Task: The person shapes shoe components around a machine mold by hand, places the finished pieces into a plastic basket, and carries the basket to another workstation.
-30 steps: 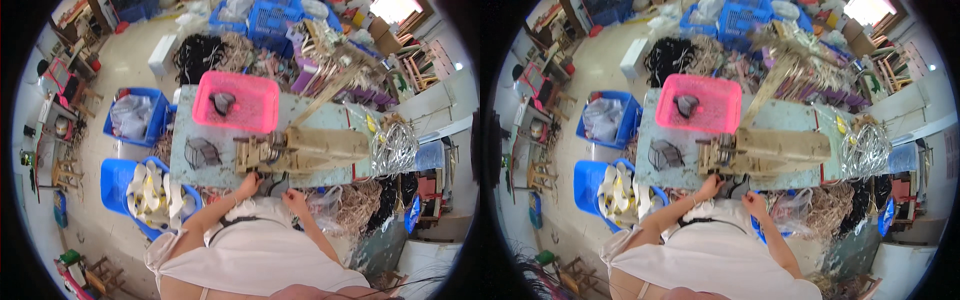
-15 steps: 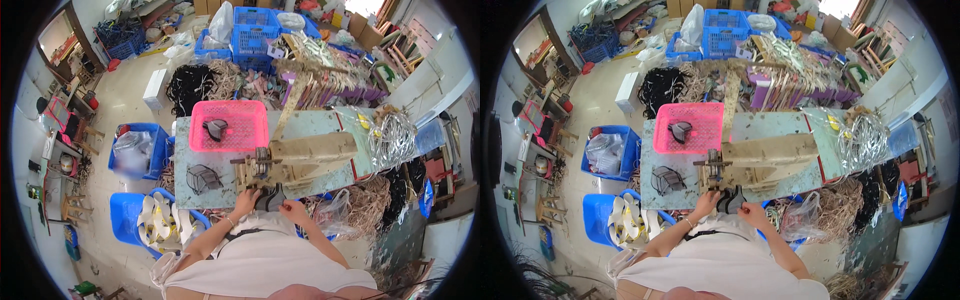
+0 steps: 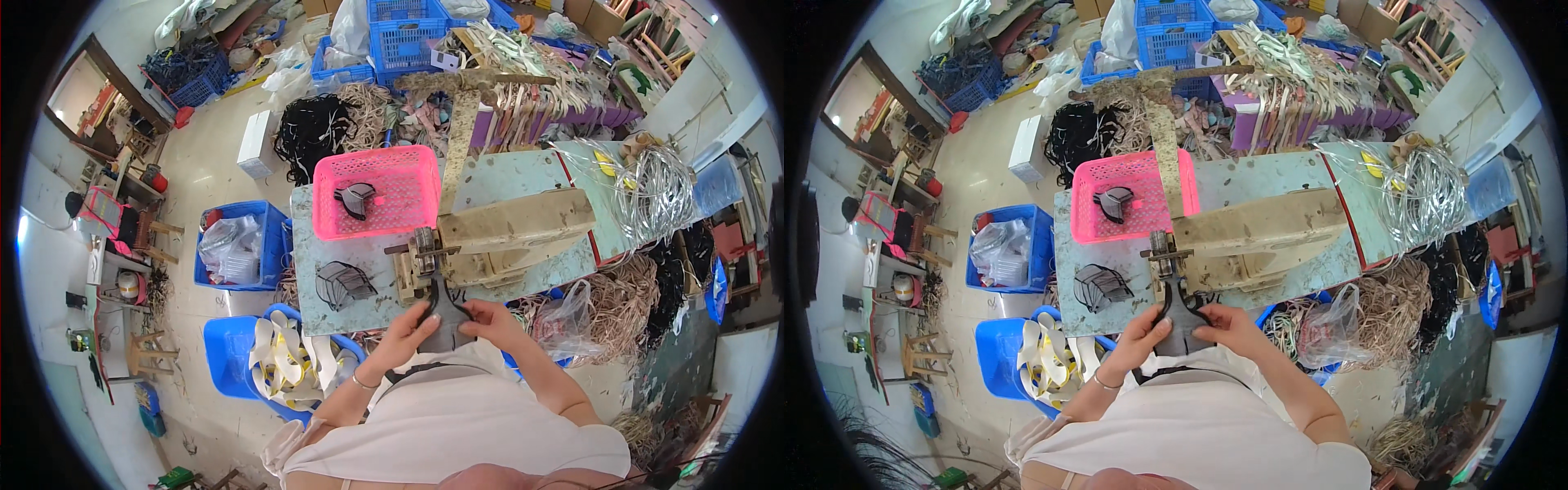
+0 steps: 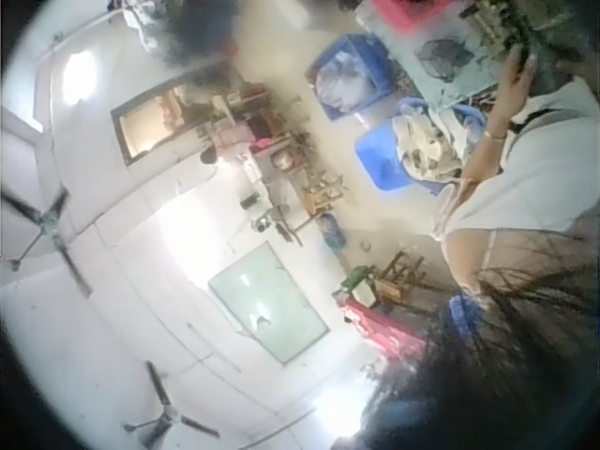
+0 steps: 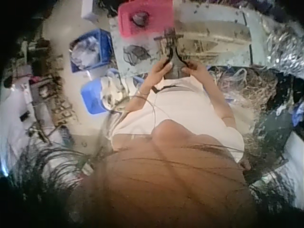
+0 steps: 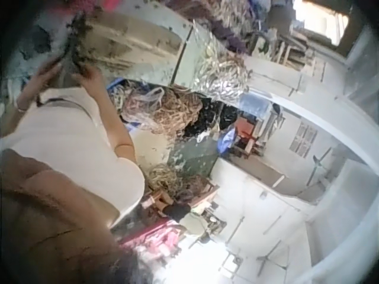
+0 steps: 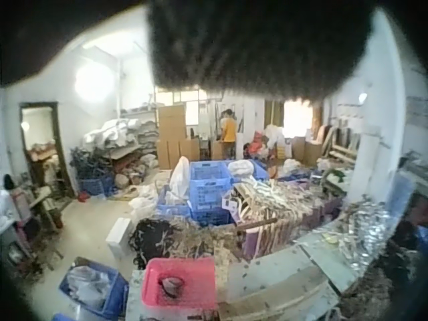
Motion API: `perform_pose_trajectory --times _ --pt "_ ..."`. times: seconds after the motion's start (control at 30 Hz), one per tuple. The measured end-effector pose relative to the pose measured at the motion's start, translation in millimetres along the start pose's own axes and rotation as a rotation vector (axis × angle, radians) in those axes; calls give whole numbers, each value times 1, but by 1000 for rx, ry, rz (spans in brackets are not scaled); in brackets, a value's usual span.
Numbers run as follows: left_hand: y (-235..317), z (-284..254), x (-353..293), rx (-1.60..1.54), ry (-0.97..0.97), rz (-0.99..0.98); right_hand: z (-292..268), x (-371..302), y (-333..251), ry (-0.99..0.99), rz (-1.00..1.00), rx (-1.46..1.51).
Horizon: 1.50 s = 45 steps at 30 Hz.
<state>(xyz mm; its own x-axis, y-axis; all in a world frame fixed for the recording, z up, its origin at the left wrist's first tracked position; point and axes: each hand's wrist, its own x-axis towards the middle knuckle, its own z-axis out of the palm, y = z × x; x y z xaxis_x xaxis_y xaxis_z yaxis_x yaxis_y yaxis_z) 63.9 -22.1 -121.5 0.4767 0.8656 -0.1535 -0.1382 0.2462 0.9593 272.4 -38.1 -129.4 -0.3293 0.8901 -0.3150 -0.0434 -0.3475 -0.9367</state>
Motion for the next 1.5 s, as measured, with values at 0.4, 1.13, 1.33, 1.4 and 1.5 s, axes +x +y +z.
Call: perform_pose_trajectory --times 0.4,1.13,1.33,1.4,1.5 --pt "-16 -28 42 263 368 134 -6 50 -2 161 -24 114" --pt "-172 -252 33 254 1070 58 -26 53 152 54 201 -1208" --pt "-200 -224 37 1077 1380 -122 -25 68 192 182 22 -1267" --pt "-154 -178 44 1182 1437 255 -29 62 193 192 22 -1257" --pt "-128 -119 42 1013 1065 397 -29 55 177 166 -9 -1240"
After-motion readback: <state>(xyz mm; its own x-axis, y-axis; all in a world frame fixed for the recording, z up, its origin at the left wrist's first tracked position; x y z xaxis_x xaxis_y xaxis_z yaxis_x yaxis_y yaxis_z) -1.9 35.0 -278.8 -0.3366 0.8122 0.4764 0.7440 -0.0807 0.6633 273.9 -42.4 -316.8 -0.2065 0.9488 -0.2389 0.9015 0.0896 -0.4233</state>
